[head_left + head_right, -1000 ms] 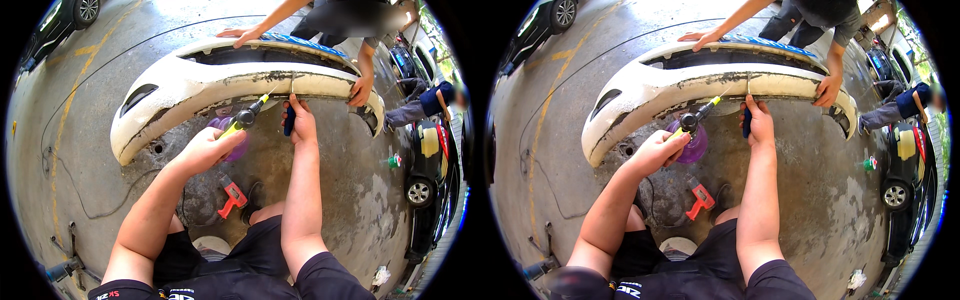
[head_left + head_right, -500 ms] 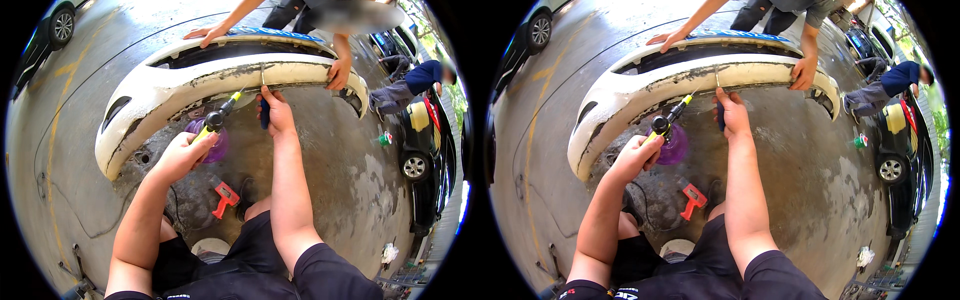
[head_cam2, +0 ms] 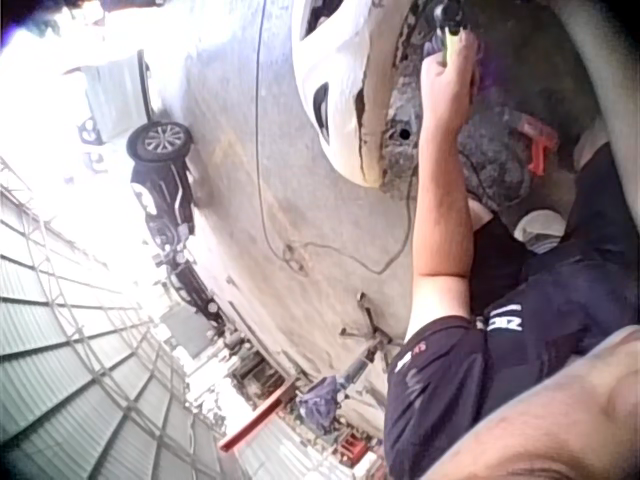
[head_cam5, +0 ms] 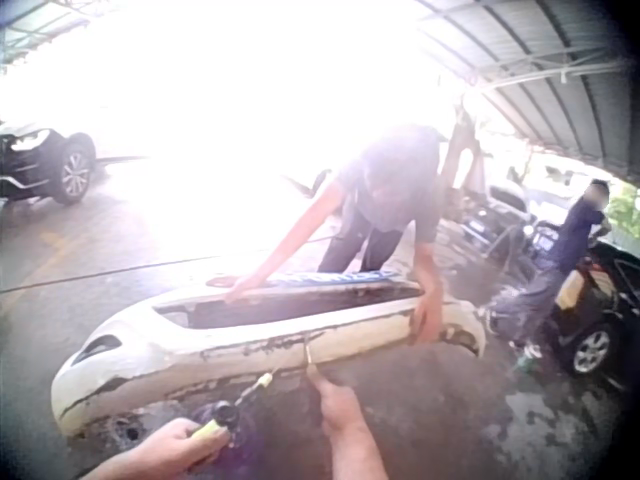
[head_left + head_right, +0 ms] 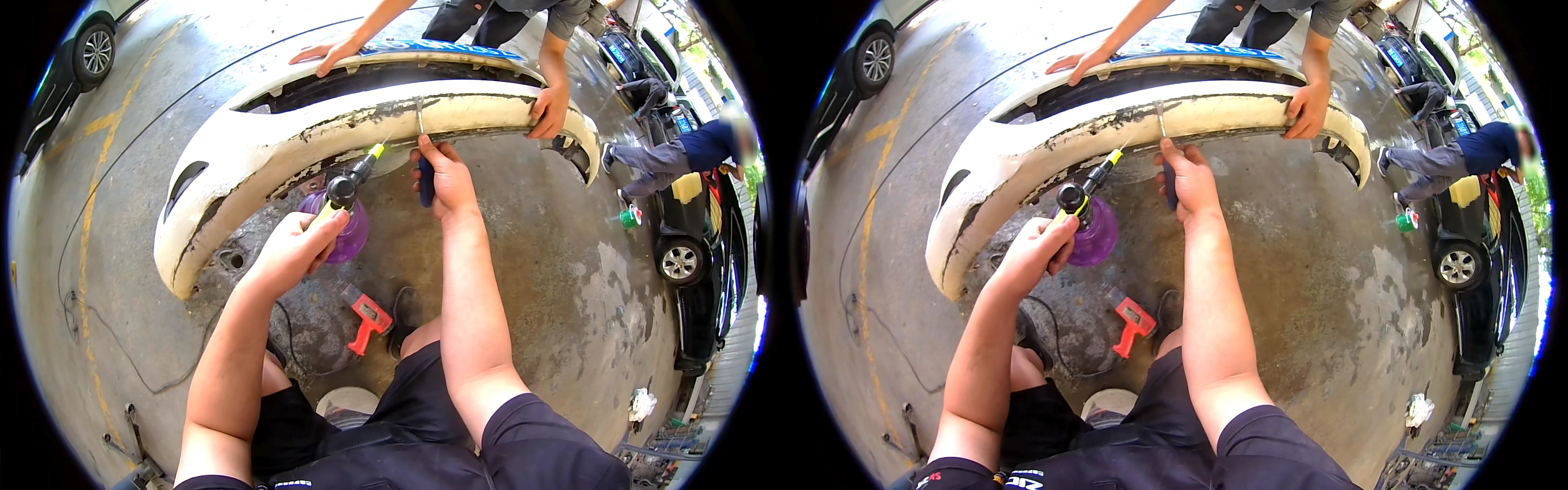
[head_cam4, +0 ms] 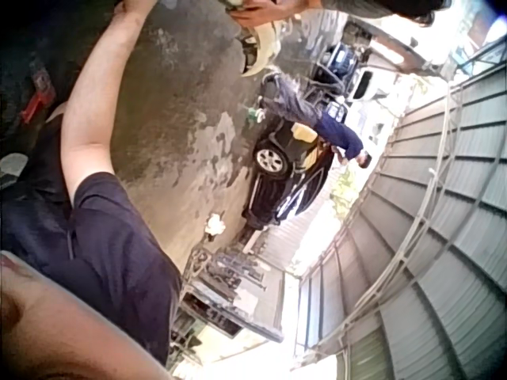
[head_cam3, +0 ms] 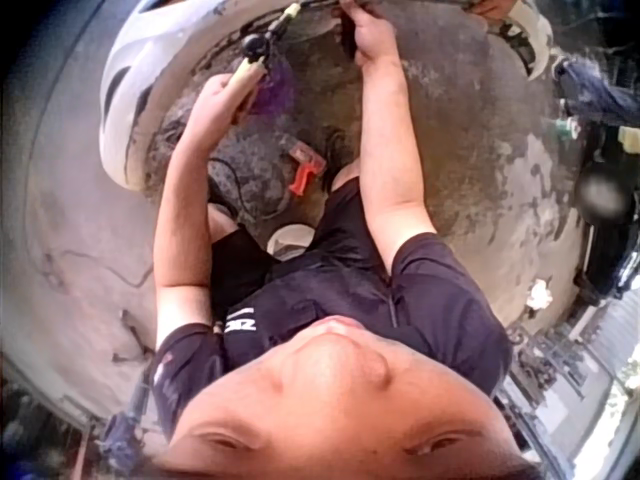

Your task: The person sits on the floor and repairs a detached white car bumper held by an assistant. They use a screwdriver to probe a crack, apply liquid from a spray bottle, and heat the area with a red heat gun to smooth the plastic.

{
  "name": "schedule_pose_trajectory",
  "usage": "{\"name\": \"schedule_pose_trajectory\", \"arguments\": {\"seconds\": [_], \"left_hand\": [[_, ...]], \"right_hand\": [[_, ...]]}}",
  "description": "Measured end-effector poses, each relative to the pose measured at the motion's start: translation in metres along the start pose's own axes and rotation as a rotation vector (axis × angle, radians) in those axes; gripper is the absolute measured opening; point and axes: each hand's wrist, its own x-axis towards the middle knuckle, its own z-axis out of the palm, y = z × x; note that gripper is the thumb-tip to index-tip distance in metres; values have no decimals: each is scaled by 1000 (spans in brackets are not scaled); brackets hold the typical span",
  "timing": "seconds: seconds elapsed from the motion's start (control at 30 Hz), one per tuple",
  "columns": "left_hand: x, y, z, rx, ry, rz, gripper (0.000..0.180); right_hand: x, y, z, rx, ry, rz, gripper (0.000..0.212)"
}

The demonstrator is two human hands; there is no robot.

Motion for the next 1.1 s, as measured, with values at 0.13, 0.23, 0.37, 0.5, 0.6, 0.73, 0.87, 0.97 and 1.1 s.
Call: {"name": "schedule_pose_trajectory", "arguments": {"seconds": [0.13, 0.23, 0.37, 0.5, 0.6, 0.73, 0.87, 0.97, 1.1], "left_hand": [[1, 0, 2, -4, 10, 5, 68], [1, -2, 1, -10, 24, 1, 68], [3, -2, 1, -19, 6, 16, 68], [5, -3, 2, -20, -6, 15, 67], [5, -5, 1, -32, -10, 15, 67], [4, -4, 1, -29, -9, 15, 68], [3, -2, 0, -21, -8, 15, 68], [2, 0, 3, -33, 1, 9, 69], [3, -2, 2, -37, -10, 27, 69]], "right_hand": [[0, -1, -2, -9, -1, -9, 37], [0, 0, 3, -3, -9, -9, 37], [-2, -2, 2, -1, -3, -7, 36], [-2, -2, 1, 5, 0, -6, 36], [-1, -1, 1, 6, -4, -7, 35], [-4, -4, 3, 1, 3, -3, 33], [-5, -5, 5, 1, 8, 0, 33], [-4, -4, 3, 5, 8, 3, 33], [-4, -4, 2, 6, 6, 2, 33]]}}
